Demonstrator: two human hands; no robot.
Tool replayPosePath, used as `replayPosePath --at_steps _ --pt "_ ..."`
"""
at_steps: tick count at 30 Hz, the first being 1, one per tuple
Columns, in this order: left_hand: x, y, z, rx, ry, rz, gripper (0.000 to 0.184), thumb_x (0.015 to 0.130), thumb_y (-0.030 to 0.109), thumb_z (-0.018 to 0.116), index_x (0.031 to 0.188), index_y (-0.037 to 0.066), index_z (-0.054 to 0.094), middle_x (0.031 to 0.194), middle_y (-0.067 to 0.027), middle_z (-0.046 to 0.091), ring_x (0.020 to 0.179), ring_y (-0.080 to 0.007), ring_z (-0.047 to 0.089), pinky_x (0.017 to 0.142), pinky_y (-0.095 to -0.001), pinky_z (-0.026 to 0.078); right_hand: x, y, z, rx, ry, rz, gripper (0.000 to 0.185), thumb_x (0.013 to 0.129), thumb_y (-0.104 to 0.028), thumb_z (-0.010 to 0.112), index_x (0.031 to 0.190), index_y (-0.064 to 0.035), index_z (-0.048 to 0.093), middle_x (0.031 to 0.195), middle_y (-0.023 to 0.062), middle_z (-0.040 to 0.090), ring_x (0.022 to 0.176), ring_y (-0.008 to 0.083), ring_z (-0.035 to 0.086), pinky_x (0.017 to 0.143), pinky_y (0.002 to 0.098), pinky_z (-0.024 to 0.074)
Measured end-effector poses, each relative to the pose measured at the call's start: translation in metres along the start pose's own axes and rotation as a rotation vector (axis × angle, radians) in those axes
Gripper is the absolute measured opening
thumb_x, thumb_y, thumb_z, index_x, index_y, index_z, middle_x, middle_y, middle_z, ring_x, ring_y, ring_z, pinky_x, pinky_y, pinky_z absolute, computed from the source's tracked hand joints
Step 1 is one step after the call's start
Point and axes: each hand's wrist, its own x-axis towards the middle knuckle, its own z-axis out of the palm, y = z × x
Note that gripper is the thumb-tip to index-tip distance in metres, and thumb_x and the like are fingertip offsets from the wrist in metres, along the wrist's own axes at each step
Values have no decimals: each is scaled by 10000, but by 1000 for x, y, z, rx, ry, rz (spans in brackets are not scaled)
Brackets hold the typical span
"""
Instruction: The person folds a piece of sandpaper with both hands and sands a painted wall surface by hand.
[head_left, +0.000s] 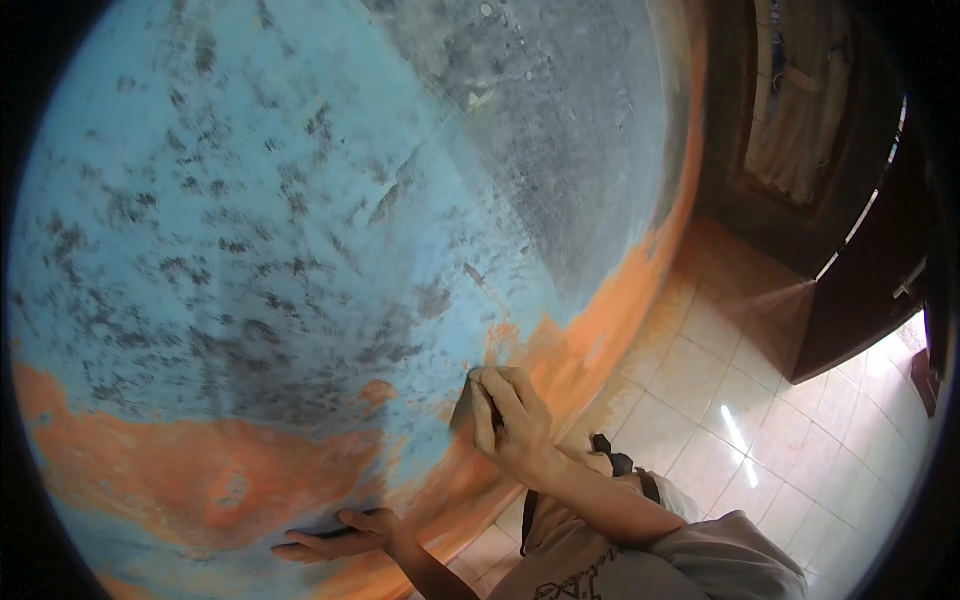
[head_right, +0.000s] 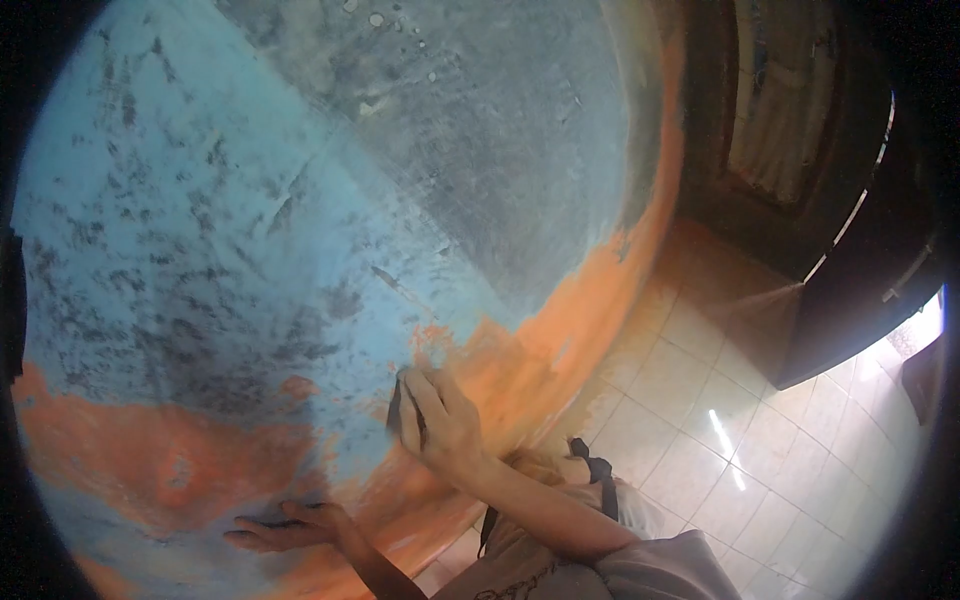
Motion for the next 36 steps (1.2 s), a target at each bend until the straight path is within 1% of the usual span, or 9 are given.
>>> replayPosePath --at_steps 5,7,9,11,15,17,29,31,36 --pt "-1 0 2 2 3 20 658 1023 489 370 1497 37 309 1566 -265 172 1436 -444 204 1116 -616 212 2 0 1 -4 -2 -23 216 846 87 627 1058 53 612 951 172 632 731 239 652 581 286 527" --pt "3 3 -1 -5 -16 11 636 1034 446 366 1505 28 281 1587 -242 126 1474 -409 126 1155 -580 183 0 -2 -1 17 -10 -31 220 843 89 630 1060 53 612 952 173 633 738 242 654 584 286 529" --pt "-4 -1 -1 -20 -18 0 637 1033 447 367 1506 30 279 1586 -243 126 1474 -409 127 1154 -580 185 -2 2 0 22 -16 -51 225 841 90 633 1061 53 611 954 175 634 745 245 656 588 286 531" --pt "-10 -3 6 -33 -32 -11 638 1032 448 368 1508 33 277 1586 -245 126 1473 -409 128 1152 -581 186 3 7 4 8 -2 1 258 838 16 632 1092 35 594 972 168 630 776 315 649 635 356 545" --pt "3 3 0 -18 17 14 646 1025 474 373 1496 35 321 1568 -263 174 1439 -447 198 1117 -616 216 -1 -1 -1 27 -52 -34 258 839 23 633 1093 37 596 975 174 629 767 310 647 630 363 544" --pt "1 1 1 -28 21 11 646 1025 473 373 1495 32 323 1568 -261 176 1440 -445 197 1117 -616 217 -1 -2 1 25 -7 -43 238 836 89 649 1068 53 611 960 169 636 783 250 662 622 286 542" --pt "-4 -5 -3 10 4 10 650 1029 472 363 1489 15 317 1567 -264 169 1440 -438 203 1125 -599 228 -2 -4 2 -37 -22 -76 233 827 84 662 1055 57 625 958 167 631 777 255 659 605 300 534" --pt "-7 -4 -2 -16 -35 -5 642 1032 445 371 1505 23 271 1583 -254 108 1469 -420 130 1147 -591 189 -7 0 7 -24 -7 -104 245 825 83 664 1065 57 622 961 169 630 769 256 656 600 301 531" --pt "-4 -2 -3 -38 -8 -3 652 1030 470 359 1498 21 295 1573 -264 143 1453 -434 167 1133 -602 198 -2 -3 5 -29 28 -121 255 824 85 659 1074 59 616 969 173 628 749 254 646 595 305 524"
